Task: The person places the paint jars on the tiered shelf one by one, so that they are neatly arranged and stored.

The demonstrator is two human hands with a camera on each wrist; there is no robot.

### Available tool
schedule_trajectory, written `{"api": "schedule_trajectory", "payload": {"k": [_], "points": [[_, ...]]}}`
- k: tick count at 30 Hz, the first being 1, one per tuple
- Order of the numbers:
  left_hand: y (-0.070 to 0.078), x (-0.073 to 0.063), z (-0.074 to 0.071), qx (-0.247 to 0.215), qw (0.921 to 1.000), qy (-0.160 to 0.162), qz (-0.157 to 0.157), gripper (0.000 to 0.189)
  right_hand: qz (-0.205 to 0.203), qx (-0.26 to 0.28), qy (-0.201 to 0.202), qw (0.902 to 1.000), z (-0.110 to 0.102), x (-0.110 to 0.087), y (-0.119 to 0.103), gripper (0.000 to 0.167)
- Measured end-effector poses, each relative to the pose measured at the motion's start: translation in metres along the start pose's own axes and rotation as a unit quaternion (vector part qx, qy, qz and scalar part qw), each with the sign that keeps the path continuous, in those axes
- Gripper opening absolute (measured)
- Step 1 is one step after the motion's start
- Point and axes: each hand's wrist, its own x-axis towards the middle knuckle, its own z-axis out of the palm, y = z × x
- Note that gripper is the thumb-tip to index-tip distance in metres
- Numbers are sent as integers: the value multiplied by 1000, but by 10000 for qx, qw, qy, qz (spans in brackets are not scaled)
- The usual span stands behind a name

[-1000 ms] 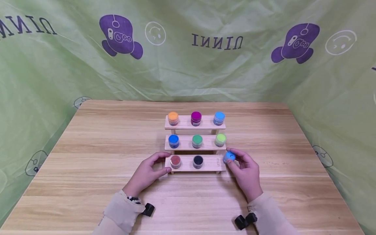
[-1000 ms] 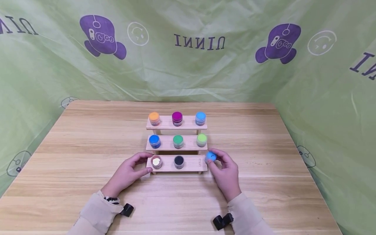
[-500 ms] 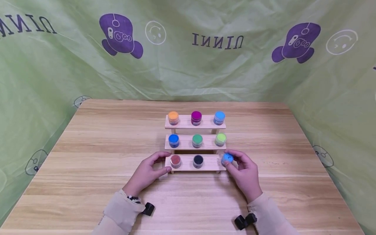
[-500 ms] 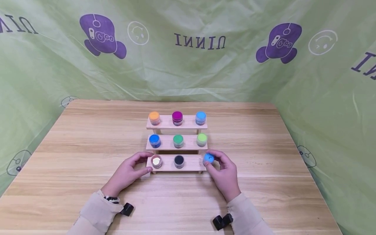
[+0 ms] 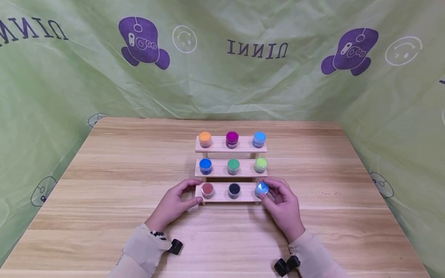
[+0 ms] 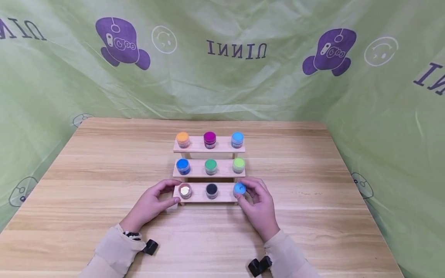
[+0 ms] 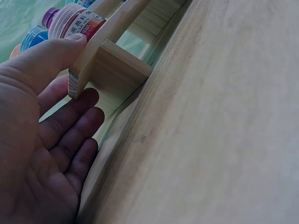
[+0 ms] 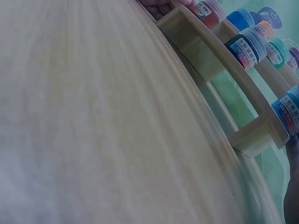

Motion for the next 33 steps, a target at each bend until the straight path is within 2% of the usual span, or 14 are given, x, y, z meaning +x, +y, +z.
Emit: {"api": "schedule_trajectory", "payload": {"k": [5,21,33], "points": [[-2,0,0,-44,10000,8,15,46,-171,-32,72,9998,1,-1,0,40],[-1,0,-1,-48,10000,0,40,46,305,-249,-10,9992,-3,0,2,37],[-1,1,-1,-37,10000,-2,51,45,453,-315,73,9985,-2,0,0,38]]}}
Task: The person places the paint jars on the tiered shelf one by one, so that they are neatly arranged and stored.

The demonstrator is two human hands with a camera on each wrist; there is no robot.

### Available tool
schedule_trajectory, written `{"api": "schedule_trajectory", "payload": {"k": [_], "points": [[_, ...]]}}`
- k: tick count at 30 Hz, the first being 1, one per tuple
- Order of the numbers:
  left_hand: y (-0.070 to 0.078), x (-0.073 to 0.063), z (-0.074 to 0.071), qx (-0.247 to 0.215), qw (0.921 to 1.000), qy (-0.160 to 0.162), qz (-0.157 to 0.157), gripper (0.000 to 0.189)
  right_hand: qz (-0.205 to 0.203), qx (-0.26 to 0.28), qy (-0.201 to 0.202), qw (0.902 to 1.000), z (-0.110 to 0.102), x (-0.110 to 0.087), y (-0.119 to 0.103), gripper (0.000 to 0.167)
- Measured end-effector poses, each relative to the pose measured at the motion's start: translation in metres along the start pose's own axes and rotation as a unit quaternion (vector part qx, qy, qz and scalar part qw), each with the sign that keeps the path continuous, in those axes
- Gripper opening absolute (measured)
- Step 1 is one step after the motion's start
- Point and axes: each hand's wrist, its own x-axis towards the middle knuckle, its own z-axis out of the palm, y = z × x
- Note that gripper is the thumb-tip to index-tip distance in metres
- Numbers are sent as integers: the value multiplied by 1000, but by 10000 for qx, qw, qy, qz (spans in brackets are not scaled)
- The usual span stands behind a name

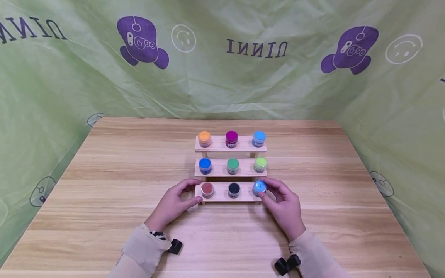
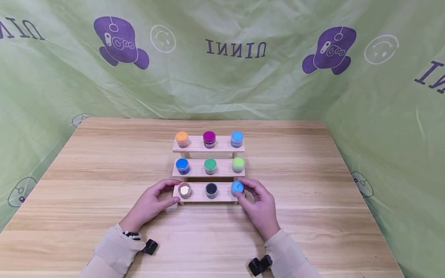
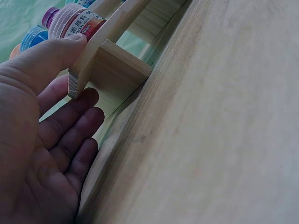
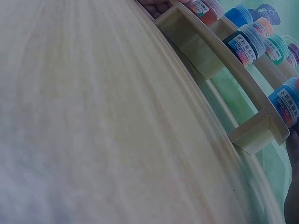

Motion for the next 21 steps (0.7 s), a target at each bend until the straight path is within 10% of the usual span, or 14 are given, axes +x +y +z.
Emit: {"api": "schedule_trajectory", "payload": {"k": [21], "points": [[-6,-1,2,-70,10000,7,0,53,-78,-42,296,9995,-4,-1,3,35]]}}
